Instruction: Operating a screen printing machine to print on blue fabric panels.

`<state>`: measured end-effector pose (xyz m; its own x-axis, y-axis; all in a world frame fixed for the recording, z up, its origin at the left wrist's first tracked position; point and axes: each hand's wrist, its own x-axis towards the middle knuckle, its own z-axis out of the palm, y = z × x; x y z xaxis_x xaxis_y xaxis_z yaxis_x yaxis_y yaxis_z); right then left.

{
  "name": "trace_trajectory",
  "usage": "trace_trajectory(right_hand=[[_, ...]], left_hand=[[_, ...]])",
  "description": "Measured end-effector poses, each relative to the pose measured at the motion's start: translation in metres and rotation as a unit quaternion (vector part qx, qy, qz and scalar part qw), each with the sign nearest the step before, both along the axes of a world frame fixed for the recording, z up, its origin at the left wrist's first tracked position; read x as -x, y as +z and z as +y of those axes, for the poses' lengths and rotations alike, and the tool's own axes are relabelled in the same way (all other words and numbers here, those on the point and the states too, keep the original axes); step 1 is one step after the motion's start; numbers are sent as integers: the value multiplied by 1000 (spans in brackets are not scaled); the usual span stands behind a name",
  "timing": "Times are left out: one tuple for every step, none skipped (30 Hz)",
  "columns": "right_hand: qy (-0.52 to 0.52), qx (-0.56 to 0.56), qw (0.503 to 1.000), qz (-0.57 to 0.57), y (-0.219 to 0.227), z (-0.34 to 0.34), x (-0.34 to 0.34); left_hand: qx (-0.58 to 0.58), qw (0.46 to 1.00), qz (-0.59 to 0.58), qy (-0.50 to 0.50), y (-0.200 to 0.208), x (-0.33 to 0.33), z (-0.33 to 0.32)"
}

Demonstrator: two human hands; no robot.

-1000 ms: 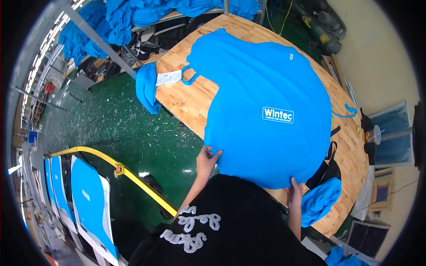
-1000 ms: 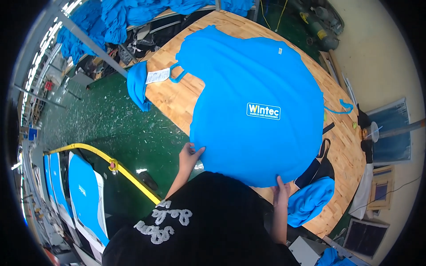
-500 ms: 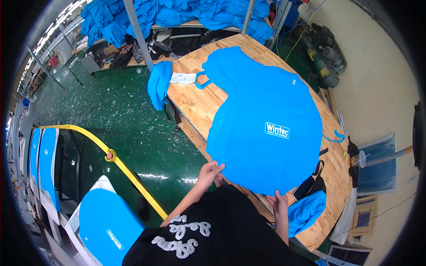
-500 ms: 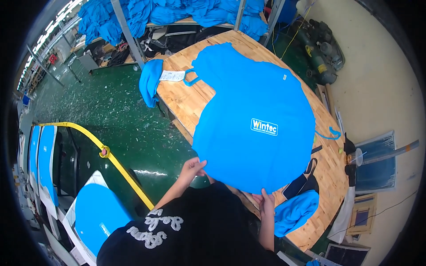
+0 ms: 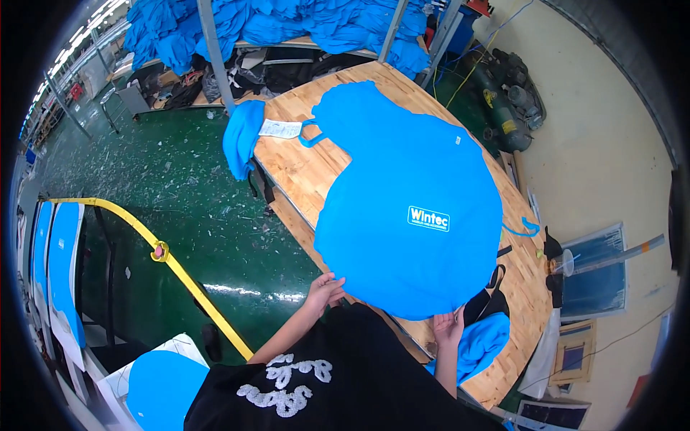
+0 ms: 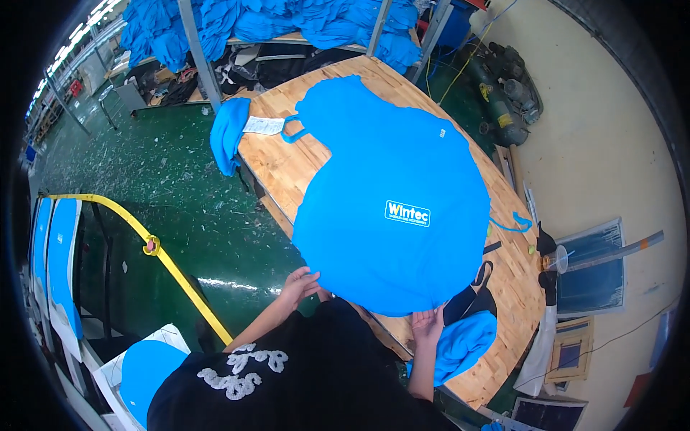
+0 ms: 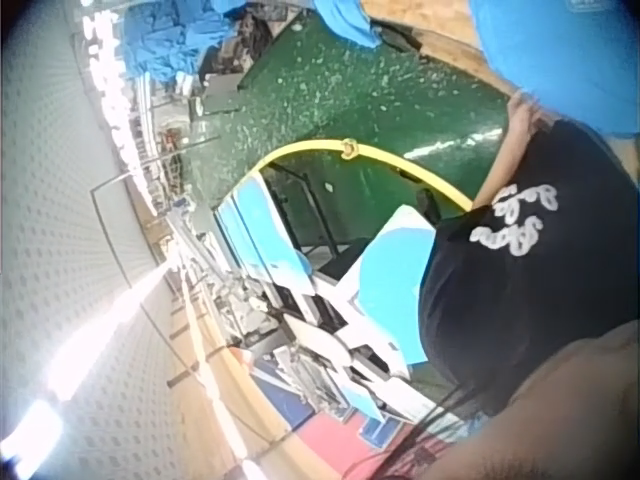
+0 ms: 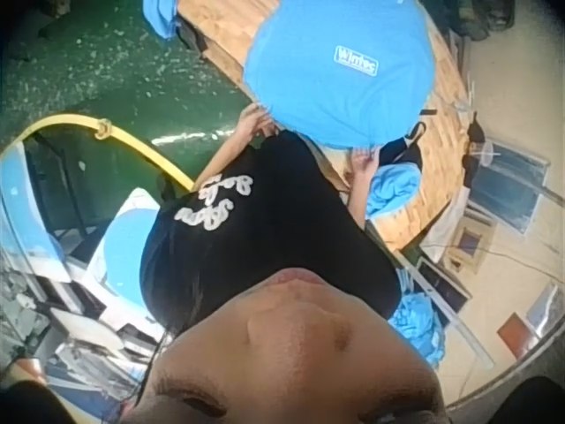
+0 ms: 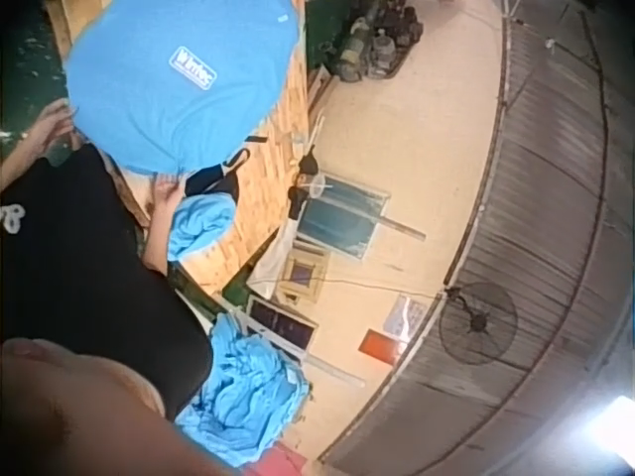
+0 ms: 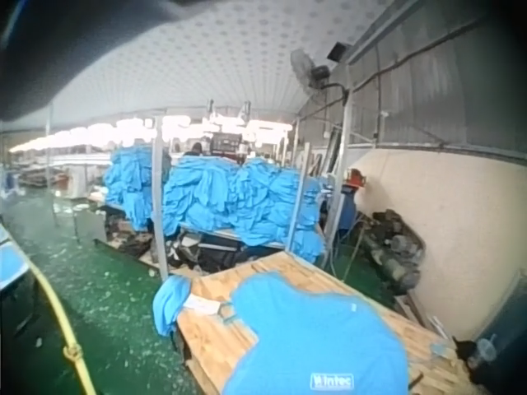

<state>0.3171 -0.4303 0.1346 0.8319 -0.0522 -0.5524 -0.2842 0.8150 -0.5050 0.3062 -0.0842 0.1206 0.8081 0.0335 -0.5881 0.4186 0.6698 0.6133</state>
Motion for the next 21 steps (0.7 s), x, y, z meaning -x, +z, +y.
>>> trace_trajectory(right_hand=[[-26, -17, 999, 38, 1, 1, -3], [-58, -33, 995, 68, 2, 6, -5], [-45, -49, 997, 49, 3, 12, -6], [-57, -55, 996, 32, 4, 19, -6], [-69, -59, 996, 17, 6, 25, -6], [-80, -57, 995, 24, 11, 28, -7], [-32, -61, 997, 17, 14, 29, -8], [33, -80, 996, -14, 18, 27, -9], [7, -63, 998, 16, 21, 23, -11], [26, -47, 999, 8, 22, 16, -14], [70, -52, 996, -30, 23, 8, -18], [44, -31, 999, 0, 21, 0, -23], [54, 50, 997, 8, 17, -9, -29], [55, 137, 989, 30, 13, -18, -34], [66, 131, 989, 20, 9, -27, -37], [52, 104, 993, -11, 5, -34, -41], [23, 93, 995, -23, 3, -42, -44], [23, 51, 998, -28, 3, -50, -45], [39, 44, 998, -40, 1, -54, -44], [22, 39, 998, -48, -1, -58, -42], [17, 27, 997, -71, -4, -62, -41]], left_hand=[[1, 1000, 2, -6, -2, 1, -2], [9, 1000, -7, 11, -3, 1, -3], [11, 1000, -3, 21, -4, 1, -4], [19, 1000, -10, 18, -5, 1, -4], [19, 999, -7, 36, -4, 1, -4], [20, 998, -1, 53, -4, 1, -5], [22, 999, 7, 42, -2, 2, -5], [37, 998, 6, 51, 0, 2, -7], [54, 997, -1, 59, 2, 3, -10], [62, 996, 17, 69, 4, 4, -12], [65, 996, 14, 66, 6, 4, -14], [64, 996, 20, 58, 8, 5, -17], [62, 997, 10, 51, 9, 5, -19], [63, 996, 30, 51, 11, 5, -21], [15, 1000, 16, 21, 11, 6, -23], [-41, 999, 15, -15, 12, 6, -23], [-34, 999, 3, -7, 12, 7, -22], [-31, 999, -3, -12, 12, 7, -21], [-33, 999, -17, -19, 12, 8, -20], [-27, 1000, -8, -13, 12, 10, -19], [-28, 999, -16, -19, 11, 11, -17]])
